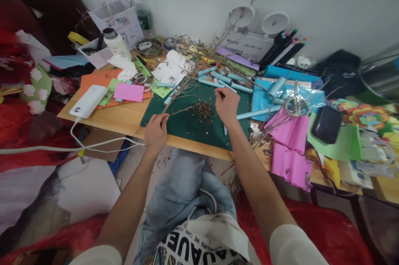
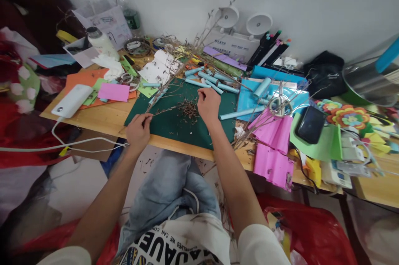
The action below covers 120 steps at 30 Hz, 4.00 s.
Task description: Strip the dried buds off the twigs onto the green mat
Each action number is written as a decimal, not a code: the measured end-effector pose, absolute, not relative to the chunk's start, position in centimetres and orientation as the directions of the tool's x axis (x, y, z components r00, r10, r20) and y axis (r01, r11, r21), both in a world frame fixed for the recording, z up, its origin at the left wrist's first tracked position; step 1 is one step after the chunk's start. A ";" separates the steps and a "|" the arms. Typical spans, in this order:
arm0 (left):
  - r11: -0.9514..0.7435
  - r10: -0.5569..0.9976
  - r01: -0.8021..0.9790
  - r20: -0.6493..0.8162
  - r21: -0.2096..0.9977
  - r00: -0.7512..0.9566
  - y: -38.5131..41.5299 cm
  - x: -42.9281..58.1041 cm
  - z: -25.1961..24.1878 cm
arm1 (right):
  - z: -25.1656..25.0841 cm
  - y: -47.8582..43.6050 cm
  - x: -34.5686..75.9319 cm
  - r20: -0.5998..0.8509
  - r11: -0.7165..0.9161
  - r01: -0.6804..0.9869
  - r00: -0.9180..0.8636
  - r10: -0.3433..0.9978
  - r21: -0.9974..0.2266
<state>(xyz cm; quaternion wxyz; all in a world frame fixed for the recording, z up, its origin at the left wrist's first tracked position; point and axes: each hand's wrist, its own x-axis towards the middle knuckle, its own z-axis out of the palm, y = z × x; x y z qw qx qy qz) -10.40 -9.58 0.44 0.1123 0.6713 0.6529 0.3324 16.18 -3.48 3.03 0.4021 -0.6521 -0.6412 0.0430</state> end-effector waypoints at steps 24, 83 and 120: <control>-0.115 0.951 0.835 0.301 0.539 -0.063 -9.6 -10.1 0.5 | 2.9 -5.0 13.9 0.410 0.364 0.807 -0.168 0.896 -0.465; -0.100 0.962 0.851 0.268 0.516 -0.049 -9.7 -10.1 0.7 | 1.1 -6.5 15.4 0.478 0.302 0.871 -0.090 0.874 -0.387; -0.142 0.963 0.824 0.271 0.549 -0.015 -9.8 -10.2 0.8 | 1.5 -7.0 14.5 0.385 0.400 0.820 -0.242 0.891 -0.409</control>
